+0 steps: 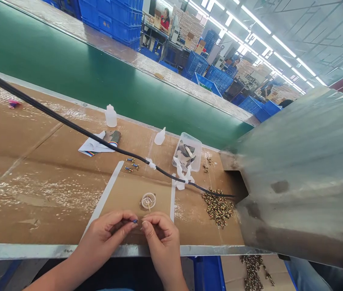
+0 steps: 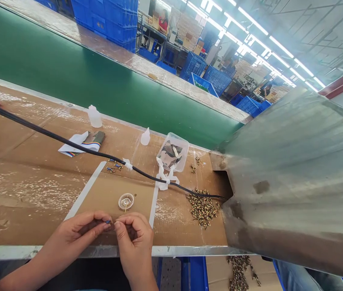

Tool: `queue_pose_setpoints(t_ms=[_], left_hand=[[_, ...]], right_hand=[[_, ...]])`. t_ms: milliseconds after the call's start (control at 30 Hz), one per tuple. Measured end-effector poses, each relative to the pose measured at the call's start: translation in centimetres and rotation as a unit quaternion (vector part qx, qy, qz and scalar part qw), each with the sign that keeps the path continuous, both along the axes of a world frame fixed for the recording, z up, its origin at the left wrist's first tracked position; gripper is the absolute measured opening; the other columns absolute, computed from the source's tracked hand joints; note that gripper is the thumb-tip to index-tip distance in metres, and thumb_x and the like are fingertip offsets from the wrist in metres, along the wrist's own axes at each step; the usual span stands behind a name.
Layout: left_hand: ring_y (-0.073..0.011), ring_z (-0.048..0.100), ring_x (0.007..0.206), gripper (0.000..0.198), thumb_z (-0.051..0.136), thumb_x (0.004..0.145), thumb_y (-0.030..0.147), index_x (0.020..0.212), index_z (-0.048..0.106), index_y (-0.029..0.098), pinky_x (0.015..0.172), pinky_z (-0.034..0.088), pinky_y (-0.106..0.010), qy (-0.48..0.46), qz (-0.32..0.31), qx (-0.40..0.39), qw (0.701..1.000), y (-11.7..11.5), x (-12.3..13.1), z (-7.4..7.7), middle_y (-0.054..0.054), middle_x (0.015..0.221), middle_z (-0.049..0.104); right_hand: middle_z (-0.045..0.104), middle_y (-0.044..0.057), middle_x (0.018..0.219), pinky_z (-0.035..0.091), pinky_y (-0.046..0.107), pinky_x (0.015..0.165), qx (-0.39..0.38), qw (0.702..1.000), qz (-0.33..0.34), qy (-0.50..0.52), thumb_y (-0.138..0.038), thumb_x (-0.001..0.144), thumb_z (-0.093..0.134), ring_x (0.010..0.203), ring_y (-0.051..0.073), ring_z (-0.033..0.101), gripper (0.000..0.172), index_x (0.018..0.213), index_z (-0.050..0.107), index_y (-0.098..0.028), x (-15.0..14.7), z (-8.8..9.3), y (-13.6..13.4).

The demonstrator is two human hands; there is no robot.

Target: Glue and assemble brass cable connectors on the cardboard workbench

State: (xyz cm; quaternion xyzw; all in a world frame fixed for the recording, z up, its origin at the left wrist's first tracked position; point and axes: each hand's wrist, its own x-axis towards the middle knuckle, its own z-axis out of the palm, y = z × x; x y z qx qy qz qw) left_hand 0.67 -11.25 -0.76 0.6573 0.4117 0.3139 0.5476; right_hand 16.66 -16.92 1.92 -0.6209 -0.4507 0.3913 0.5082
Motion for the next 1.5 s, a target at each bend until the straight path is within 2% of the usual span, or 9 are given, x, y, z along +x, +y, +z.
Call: queue_pose_setpoints(t_ms=[433, 567, 667, 767, 867, 1000, 1167, 1333, 1500], left_hand=[[-0.0166, 0.07, 0.083, 0.02, 0.054, 0.091, 0.033, 0.102, 0.067, 0.023, 0.077, 0.058, -0.023, -0.031, -0.044, -0.042, 0.998, 0.0, -0.1, 0.3, -0.001, 0.094, 0.072], [-0.0142, 0.071, 0.085, 0.018, 0.058, 0.088, 0.029, 0.102, 0.07, 0.025, 0.078, 0.056, -0.017, 0.012, -0.011, 0.089, 0.996, -0.1, -0.2, 0.0, 0.0, 0.094, 0.074], [-0.011, 0.069, 0.091, 0.022, 0.057, 0.09, 0.025, 0.107, 0.069, 0.028, 0.085, 0.052, -0.013, 0.051, 0.009, 0.216, 0.975, -0.2, -0.4, -0.3, 0.002, 0.101, 0.073], [-0.0091, 0.067, 0.097, 0.025, 0.055, 0.09, 0.023, 0.11, 0.068, 0.03, 0.09, 0.049, -0.011, 0.075, 0.019, 0.269, 0.96, 0.0, -0.6, -0.4, 0.002, 0.107, 0.071], [-0.0078, 0.069, 0.091, 0.024, 0.055, 0.09, 0.023, 0.107, 0.07, 0.03, 0.085, 0.05, -0.009, 0.069, 0.02, 0.264, 0.962, 0.4, -0.5, -0.1, 0.003, 0.101, 0.072], [-0.008, 0.071, 0.084, 0.02, 0.06, 0.088, 0.027, 0.103, 0.072, 0.031, 0.078, 0.052, -0.008, 0.046, 0.03, 0.212, 0.976, 1.0, -0.2, 0.6, 0.006, 0.093, 0.075], [-0.0099, 0.072, 0.08, 0.019, 0.062, 0.086, 0.031, 0.102, 0.072, 0.032, 0.074, 0.054, -0.01, 0.017, 0.043, 0.156, 0.987, 1.3, 0.1, 0.7, 0.005, 0.092, 0.076], [-0.0099, 0.071, 0.085, 0.019, 0.062, 0.086, 0.03, 0.101, 0.073, 0.031, 0.079, 0.053, -0.009, 0.016, 0.052, 0.181, 0.982, 1.4, 0.2, 0.8, 0.004, 0.092, 0.075], [-0.009, 0.071, 0.083, 0.019, 0.063, 0.084, 0.029, 0.101, 0.073, 0.033, 0.08, 0.052, -0.008, 0.02, 0.054, 0.182, 0.982, 1.4, 0.1, 0.4, 0.005, 0.093, 0.075]], right_hand=[[0.065, 0.003, 0.089, 0.049, 0.026, 0.074, 0.038, 0.994, 0.04, -0.099, -0.02, 0.091, 0.056, 0.085, 0.015, 0.062, 0.01, 0.09, 0.066, -0.021, -0.4, 0.0, 0.0], [0.064, 0.003, 0.087, 0.049, 0.025, 0.07, 0.029, 0.993, 0.027, -0.113, -0.021, 0.091, 0.054, 0.081, 0.015, 0.061, 0.01, 0.087, 0.064, -0.02, -0.8, -0.1, 0.0], [0.063, 0.003, 0.085, 0.049, 0.025, 0.065, 0.028, 0.993, 0.017, -0.113, -0.023, 0.091, 0.054, 0.077, 0.015, 0.061, 0.011, 0.086, 0.064, -0.02, -1.1, -0.2, 0.0], [0.064, 0.003, 0.086, 0.049, 0.024, 0.065, 0.037, 0.993, 0.016, -0.115, -0.023, 0.091, 0.055, 0.078, 0.014, 0.061, 0.01, 0.088, 0.064, -0.02, -1.2, -0.2, -0.1], [0.063, 0.002, 0.086, 0.049, 0.022, 0.065, 0.052, 0.991, 0.01, -0.126, -0.022, 0.09, 0.056, 0.078, 0.013, 0.061, 0.009, 0.09, 0.065, -0.022, -0.7, -0.2, -0.2], [0.06, 0.0, 0.081, 0.046, 0.024, 0.065, 0.072, 0.973, -0.054, -0.212, -0.021, 0.088, 0.06, 0.073, 0.014, 0.056, 0.004, 0.087, 0.064, -0.022, 0.7, -0.5, -0.1], [0.061, 0.002, 0.092, 0.044, 0.03, 0.075, 0.096, 0.948, -0.04, -0.3, -0.017, 0.086, 0.063, 0.084, 0.017, 0.057, 0.024, 0.106, 0.066, -0.029, 1.6, -0.8, 0.7], [0.061, 0.001, 0.085, 0.039, 0.033, 0.074, 0.138, 0.922, -0.045, -0.358, -0.015, 0.088, 0.062, 0.079, 0.018, 0.054, 0.019, 0.098, 0.069, -0.029, 1.3, -0.3, 1.7], [0.06, 0.002, 0.086, 0.039, 0.034, 0.078, 0.149, 0.921, -0.055, -0.356, -0.014, 0.087, 0.06, 0.081, 0.018, 0.054, 0.015, 0.094, 0.067, -0.025, 1.5, 0.1, 1.9]])
